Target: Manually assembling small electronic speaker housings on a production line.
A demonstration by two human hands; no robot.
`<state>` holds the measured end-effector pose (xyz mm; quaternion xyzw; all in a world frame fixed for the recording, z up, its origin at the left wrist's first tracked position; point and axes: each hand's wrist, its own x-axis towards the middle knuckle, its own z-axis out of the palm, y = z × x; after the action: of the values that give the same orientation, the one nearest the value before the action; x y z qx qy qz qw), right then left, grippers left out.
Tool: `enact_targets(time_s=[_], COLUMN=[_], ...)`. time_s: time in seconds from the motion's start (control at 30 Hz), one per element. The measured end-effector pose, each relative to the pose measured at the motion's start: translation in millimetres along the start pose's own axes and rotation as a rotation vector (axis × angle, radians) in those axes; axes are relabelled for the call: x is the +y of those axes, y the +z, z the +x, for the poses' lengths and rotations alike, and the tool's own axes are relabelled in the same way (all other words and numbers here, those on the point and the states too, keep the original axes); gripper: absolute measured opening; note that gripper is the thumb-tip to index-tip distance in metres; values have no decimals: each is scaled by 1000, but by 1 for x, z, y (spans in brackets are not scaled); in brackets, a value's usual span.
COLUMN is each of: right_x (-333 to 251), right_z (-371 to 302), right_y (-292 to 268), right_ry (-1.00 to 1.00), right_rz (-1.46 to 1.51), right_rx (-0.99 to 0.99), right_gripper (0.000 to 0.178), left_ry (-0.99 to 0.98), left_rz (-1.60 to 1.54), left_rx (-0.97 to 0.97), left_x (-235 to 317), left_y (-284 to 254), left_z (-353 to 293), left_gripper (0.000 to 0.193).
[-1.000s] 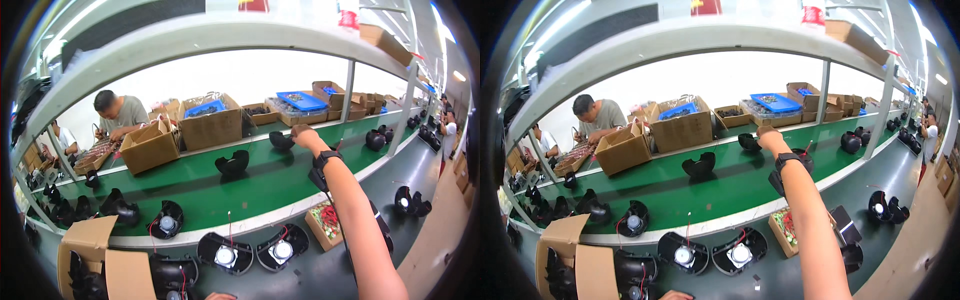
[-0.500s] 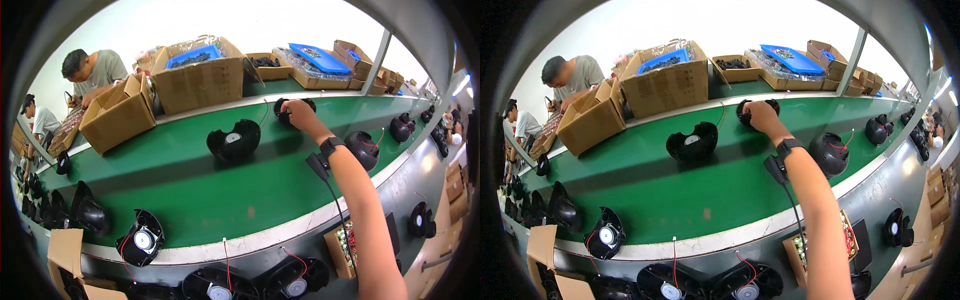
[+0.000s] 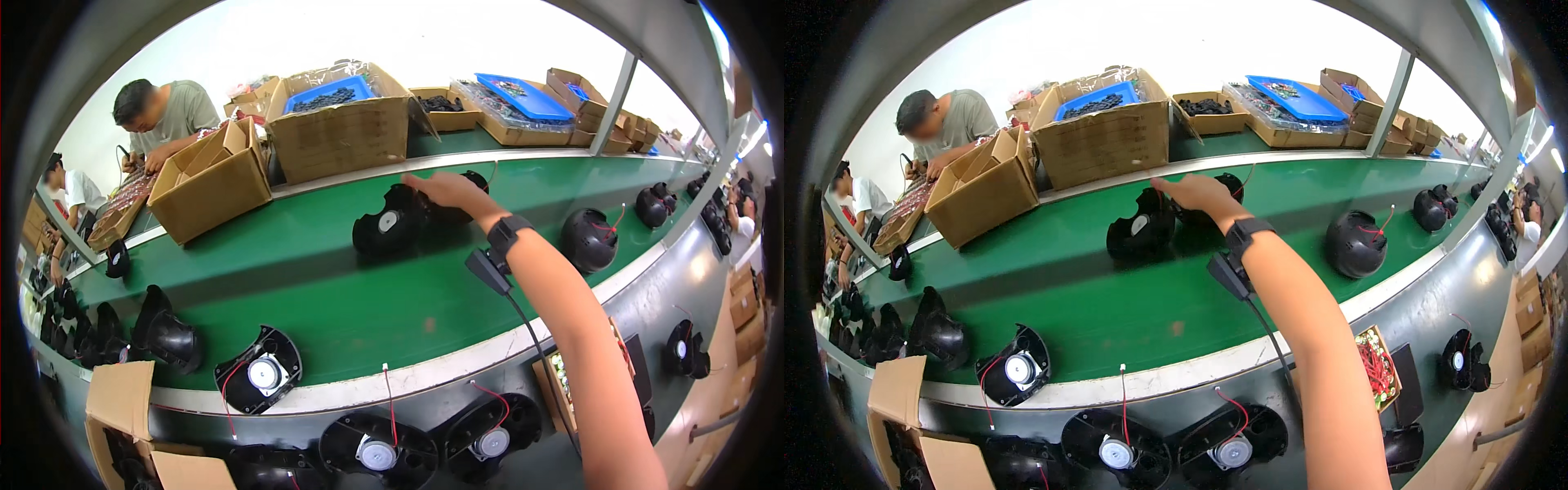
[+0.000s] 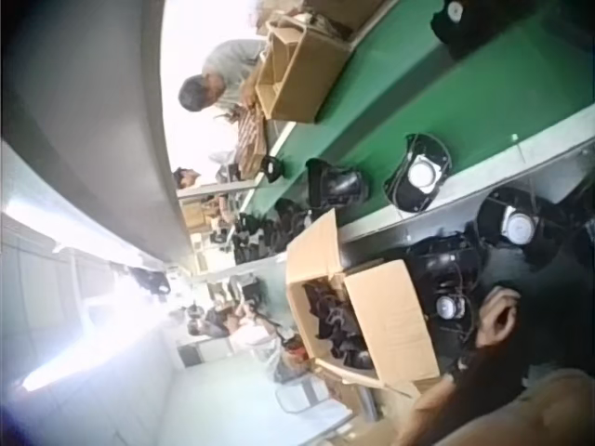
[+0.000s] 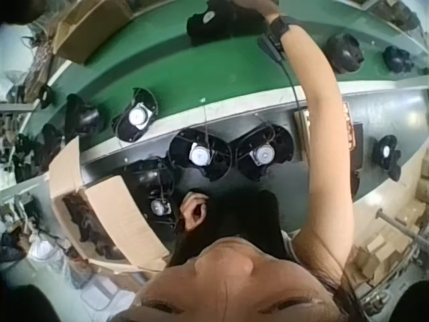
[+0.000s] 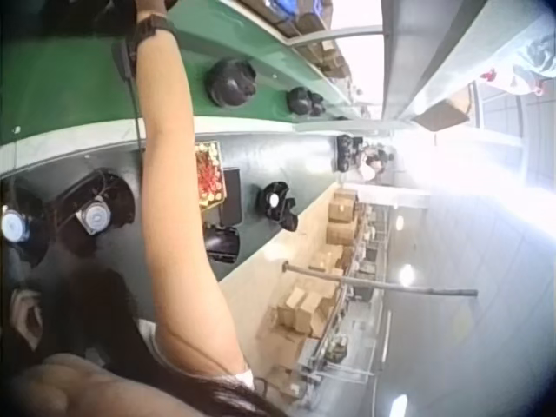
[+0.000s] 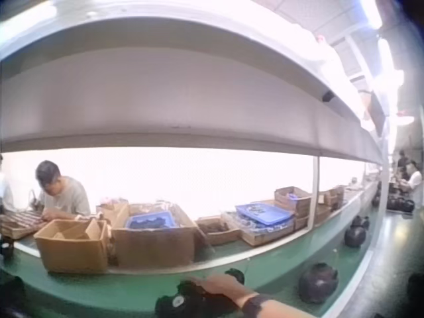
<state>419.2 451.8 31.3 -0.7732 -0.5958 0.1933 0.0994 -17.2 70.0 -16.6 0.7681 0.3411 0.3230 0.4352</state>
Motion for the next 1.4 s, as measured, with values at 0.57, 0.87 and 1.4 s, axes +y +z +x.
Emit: enact_targets(time_s=[0.57,0.87,1.4], right_x=[-29,-1,-92], right_z=[-31,-79,-447], right_y=[21,-12,-2], right_ry=[289,292,-171], right_rz=[-218,-146,-317], right_rx=[-2,267,99], right_gripper=[40,39,46], left_ry=[-63,35,112], left_rz=[-59,-94,-246], left_rx=[102,143,223], left_x=[9,20,-22], left_y=[-1,2,10], left_z=[-4,7,-9], left_gripper=[5,6,9])
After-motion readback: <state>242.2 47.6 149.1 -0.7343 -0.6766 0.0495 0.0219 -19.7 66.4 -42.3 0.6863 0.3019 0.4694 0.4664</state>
